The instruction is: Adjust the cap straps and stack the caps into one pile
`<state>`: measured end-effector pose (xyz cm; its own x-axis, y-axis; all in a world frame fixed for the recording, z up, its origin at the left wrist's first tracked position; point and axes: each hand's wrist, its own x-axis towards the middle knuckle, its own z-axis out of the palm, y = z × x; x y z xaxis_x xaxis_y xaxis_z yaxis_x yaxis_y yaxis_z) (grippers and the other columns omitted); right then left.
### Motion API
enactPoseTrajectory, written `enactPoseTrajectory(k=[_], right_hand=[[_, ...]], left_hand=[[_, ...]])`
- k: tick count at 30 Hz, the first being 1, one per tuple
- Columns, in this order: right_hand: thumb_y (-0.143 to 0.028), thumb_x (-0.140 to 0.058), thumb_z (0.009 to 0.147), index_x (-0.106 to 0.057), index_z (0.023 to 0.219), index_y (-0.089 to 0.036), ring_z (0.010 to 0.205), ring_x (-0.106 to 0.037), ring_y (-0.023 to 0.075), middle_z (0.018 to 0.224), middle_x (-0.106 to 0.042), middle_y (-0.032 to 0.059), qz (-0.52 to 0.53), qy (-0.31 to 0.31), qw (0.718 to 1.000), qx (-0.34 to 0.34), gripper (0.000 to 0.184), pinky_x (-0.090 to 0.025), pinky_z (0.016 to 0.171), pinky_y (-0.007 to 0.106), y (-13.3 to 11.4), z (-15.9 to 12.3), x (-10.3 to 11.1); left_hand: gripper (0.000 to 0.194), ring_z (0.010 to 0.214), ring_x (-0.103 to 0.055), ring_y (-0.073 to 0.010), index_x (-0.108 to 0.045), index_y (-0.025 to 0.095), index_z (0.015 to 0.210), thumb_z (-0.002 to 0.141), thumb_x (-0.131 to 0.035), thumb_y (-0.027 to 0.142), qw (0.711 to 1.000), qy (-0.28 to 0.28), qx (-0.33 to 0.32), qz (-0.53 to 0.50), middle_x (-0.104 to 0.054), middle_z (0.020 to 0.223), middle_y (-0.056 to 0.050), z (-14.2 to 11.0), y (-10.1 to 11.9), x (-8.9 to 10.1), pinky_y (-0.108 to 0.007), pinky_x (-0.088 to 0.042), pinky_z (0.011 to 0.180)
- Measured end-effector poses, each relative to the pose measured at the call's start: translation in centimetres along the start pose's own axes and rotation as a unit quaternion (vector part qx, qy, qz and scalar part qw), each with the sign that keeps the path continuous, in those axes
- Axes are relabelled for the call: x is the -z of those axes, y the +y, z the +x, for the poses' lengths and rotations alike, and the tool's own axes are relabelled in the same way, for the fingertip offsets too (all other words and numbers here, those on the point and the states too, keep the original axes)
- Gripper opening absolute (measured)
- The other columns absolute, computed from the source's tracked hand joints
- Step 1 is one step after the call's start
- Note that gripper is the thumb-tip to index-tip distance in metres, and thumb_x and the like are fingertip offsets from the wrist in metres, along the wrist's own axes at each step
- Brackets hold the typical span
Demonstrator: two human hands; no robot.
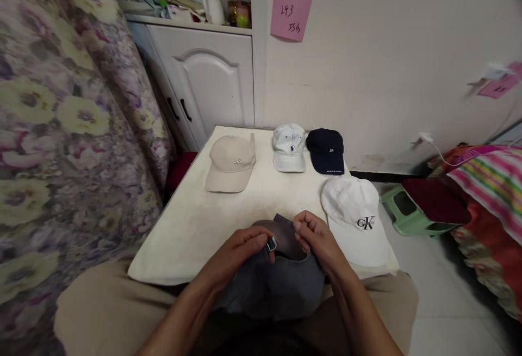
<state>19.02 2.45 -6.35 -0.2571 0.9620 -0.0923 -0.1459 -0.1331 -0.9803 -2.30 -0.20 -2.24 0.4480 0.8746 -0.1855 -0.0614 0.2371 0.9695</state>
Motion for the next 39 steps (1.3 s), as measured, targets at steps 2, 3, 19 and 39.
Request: enactPoseTrajectory(k=[2, 3, 19, 39], right_hand=[[-0.040, -0.066, 0.085, -0.054, 0.081, -0.018, 0.041, -0.032, 0.0043, 0.060, -0.053, -0.0072, 0.004, 0.001, 1.000, 0.001, 0.026, -0.027, 0.042, 0.018, 0.0, 0.0, 0.0], [-0.040, -0.066, 0.085, -0.054, 0.081, -0.018, 0.041, -0.032, 0.0041, 0.060, -0.053, -0.0072, 0.007, 0.002, 1.000, 0.002, 0.026, -0.026, 0.042, 0.018, -0.1, 0.0, 0.0], [-0.036, -0.058, 0.093, -0.058, 0.095, -0.018, 0.058, -0.048, 0.0105, 0.065, -0.056, -0.0042, -0.059, -0.085, 0.994, 0.034, 0.019, -0.034, 0.056, 0.022, -1.8, -1.4, -2.4], [-0.037, -0.073, 0.083, -0.060, 0.100, -0.018, 0.050, -0.041, 0.0072, 0.060, -0.054, -0.0073, -0.022, -0.109, 0.994, -0.005, 0.029, -0.027, 0.051, 0.020, -0.7, -2.0, 0.7]], left_hand=[[0.021, 0.066, -0.054, -0.0142, -0.071, 0.016, 0.086, 0.083, -0.068, 0.037, 1.000, 0.012, -0.004, -0.002, -0.066, 0.075, -0.002, 0.1, -0.1, 0.0, -0.025, -0.038, 0.063], [0.019, 0.063, -0.052, -0.0132, -0.070, 0.016, 0.083, 0.081, -0.071, 0.035, 1.000, 0.020, -0.004, -0.003, -0.064, 0.072, 0.000, 0.2, -0.2, 0.0, -0.024, -0.037, 0.062], [0.033, 0.062, -0.052, -0.0152, -0.071, 0.014, 0.070, 0.088, -0.062, 0.040, 0.993, 0.058, -0.048, 0.093, -0.062, 0.064, -0.002, 1.7, -2.0, -1.5, -0.026, -0.037, 0.062], [0.036, 0.042, -0.042, -0.0070, -0.058, 0.015, 0.060, 0.081, -0.070, 0.041, 0.982, 0.170, 0.021, -0.084, -0.055, 0.051, 0.003, 1.2, -0.7, -0.5, -0.018, -0.028, 0.041]])
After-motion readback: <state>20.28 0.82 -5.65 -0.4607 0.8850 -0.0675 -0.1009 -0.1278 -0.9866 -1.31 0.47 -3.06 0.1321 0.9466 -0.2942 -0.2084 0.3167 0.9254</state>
